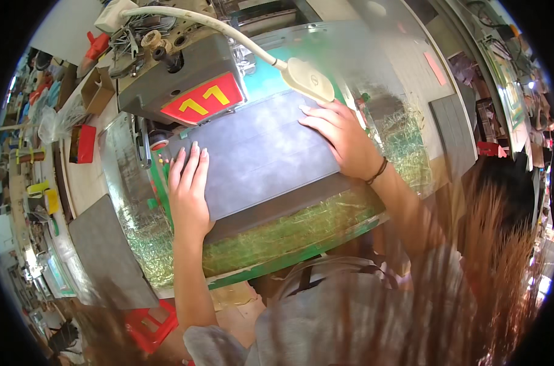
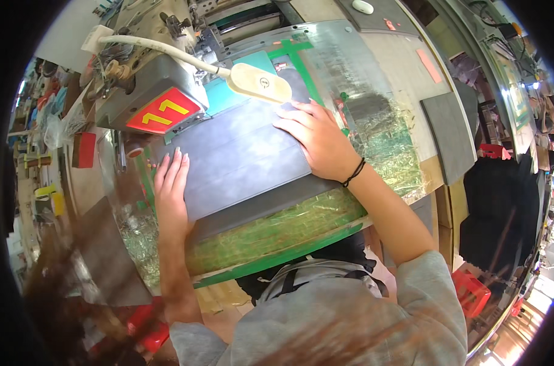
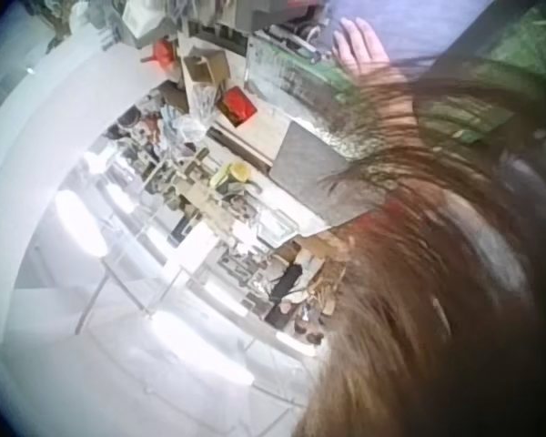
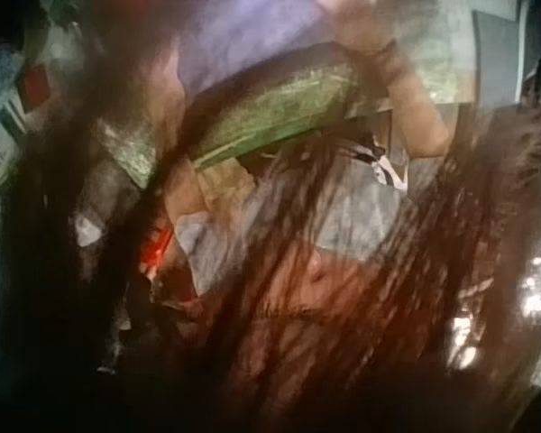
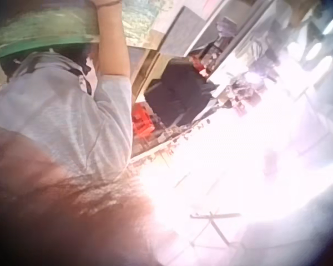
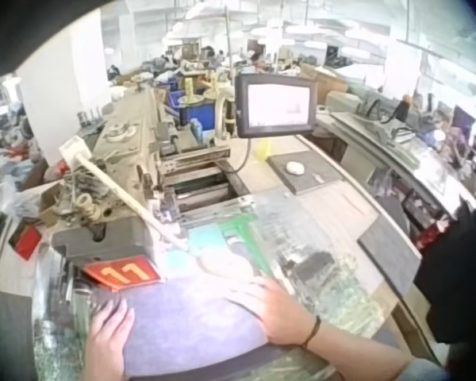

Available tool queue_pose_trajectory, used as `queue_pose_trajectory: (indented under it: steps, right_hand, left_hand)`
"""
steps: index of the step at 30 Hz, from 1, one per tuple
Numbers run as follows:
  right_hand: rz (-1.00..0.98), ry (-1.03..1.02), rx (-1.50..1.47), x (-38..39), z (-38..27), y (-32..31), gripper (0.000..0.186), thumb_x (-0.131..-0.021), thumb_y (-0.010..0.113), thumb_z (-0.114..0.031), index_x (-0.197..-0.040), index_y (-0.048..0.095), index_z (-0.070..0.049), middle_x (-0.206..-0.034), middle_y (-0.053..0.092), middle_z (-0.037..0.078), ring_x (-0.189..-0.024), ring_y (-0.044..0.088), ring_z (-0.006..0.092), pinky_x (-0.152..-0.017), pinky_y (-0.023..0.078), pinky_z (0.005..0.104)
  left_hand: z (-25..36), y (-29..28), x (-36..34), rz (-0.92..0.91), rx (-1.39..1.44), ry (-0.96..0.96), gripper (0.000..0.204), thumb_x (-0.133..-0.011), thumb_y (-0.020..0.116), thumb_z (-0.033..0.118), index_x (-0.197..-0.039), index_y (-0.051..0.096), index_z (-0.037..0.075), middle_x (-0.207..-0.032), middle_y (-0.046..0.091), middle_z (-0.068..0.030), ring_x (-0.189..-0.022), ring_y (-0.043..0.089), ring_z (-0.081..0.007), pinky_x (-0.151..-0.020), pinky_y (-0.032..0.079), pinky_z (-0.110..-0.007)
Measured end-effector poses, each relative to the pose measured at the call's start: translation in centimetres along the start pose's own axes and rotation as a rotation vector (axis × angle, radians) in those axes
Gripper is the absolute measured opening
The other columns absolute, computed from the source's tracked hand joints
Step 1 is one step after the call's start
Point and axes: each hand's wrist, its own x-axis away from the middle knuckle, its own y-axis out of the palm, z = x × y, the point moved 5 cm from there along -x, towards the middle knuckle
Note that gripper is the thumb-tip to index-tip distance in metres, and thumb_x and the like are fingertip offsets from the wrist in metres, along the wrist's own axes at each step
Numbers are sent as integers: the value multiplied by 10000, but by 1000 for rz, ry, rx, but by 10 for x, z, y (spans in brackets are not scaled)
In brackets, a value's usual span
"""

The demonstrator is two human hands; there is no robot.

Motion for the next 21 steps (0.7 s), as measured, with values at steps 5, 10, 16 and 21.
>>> queue_pose_trajectory:
  steps: [5,10,16,21]
  right_hand:
    - [-18,-4,3,0,8,-11,484,-939,584,52,-1379,683,-123,-1500,652,70,-1453,524,366,-1263,366,566]
    - [-16,-29,30,4,14,-29,540,-893,615,93,-1383,666,-128,-1513,636,64,-1460,517,374,-1265,377,548]
    - [18,-55,40,11,28,-41,608,-834,641,115,-1388,665,-134,-1516,633,62,-1444,528,392,-1225,413,527]
    - [4,-43,32,13,32,-55,621,-817,645,123,-1384,669,-130,-1511,639,62,-1443,530,394,-1218,419,526]
  left_hand:
    - [7,-1,-8,-17,-56,34,615,-936,657,115,-1543,604,28,-1611,576,-167,-1511,484,-398,-1318,277,-548]
    - [28,-6,-18,6,-22,23,576,-957,511,-2,-1518,637,34,-1599,592,-151,-1486,496,-402,-1304,296,-567]
    - [44,-3,-27,-27,-13,30,656,-875,542,-46,-1525,612,0,-1609,567,-188,-1486,483,-433,-1296,301,-570]
    - [54,-3,-33,6,46,18,644,-875,560,0,-1517,616,-1,-1620,556,-188,-1493,474,-442,-1295,291,-572]
